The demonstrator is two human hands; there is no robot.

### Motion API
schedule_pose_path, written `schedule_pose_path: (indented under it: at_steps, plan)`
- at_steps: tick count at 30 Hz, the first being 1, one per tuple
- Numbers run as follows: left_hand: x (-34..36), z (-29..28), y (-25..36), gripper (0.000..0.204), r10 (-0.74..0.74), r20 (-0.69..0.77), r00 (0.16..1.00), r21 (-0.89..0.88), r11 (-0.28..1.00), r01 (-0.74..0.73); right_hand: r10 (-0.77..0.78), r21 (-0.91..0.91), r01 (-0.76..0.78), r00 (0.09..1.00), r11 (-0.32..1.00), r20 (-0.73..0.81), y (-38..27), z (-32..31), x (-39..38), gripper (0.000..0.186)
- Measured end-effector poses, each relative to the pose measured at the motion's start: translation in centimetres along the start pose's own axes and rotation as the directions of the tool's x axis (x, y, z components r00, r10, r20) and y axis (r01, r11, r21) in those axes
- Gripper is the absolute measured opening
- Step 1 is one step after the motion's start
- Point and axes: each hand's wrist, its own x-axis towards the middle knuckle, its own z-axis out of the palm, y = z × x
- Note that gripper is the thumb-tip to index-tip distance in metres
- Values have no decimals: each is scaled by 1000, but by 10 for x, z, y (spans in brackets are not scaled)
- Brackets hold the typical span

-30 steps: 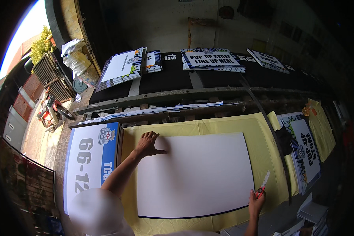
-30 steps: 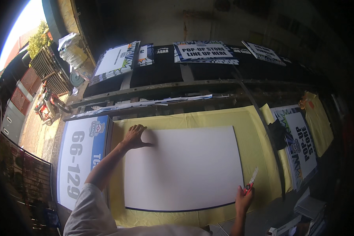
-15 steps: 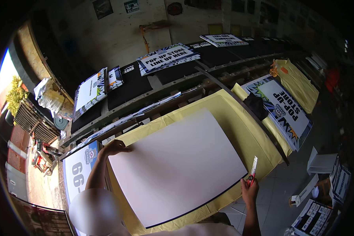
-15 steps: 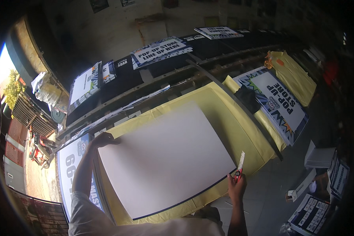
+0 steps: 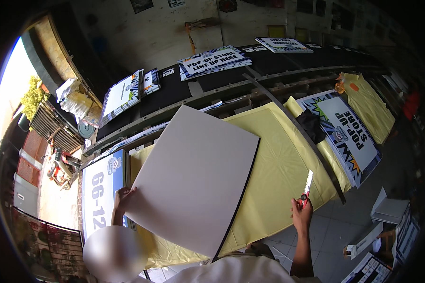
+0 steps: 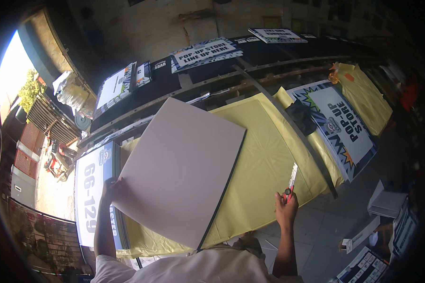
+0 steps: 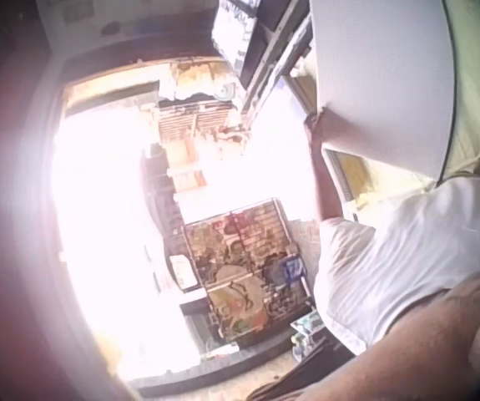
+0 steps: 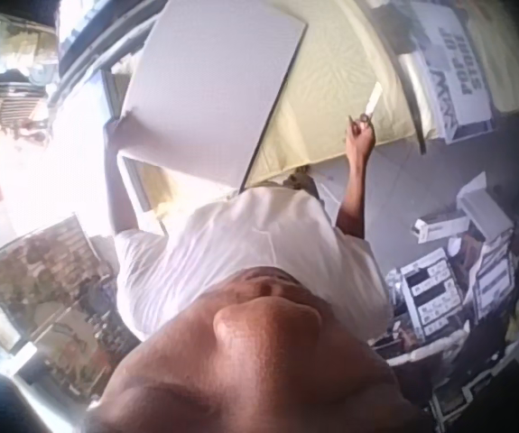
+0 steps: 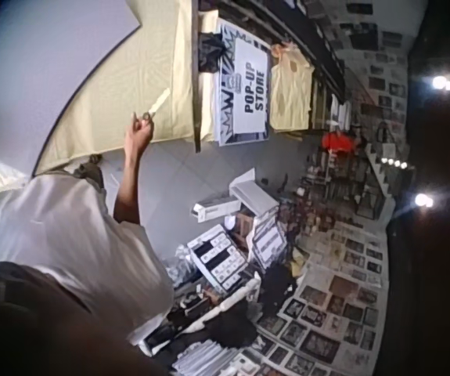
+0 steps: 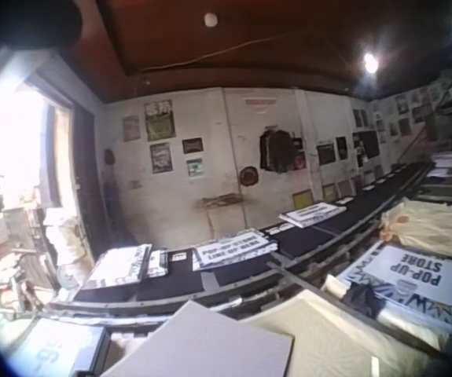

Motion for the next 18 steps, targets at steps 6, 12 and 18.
schedule_pose_path:
  at_steps: [6,12,18]
  plan:
    - [-128,84,-67,48,-248,-105,963,-338,920,200,77,61,-85,991,995,113,-2,-16,19,27]
    - [-201,154,-75,56,-128,-284,950,101,982,162,77,74,-93,978,993,193,-3,-21,23,27]
    - [-224,178,-57,56,-8,-287,958,307,946,100,29,85,-57,955,995,296,4,-33,17,27]
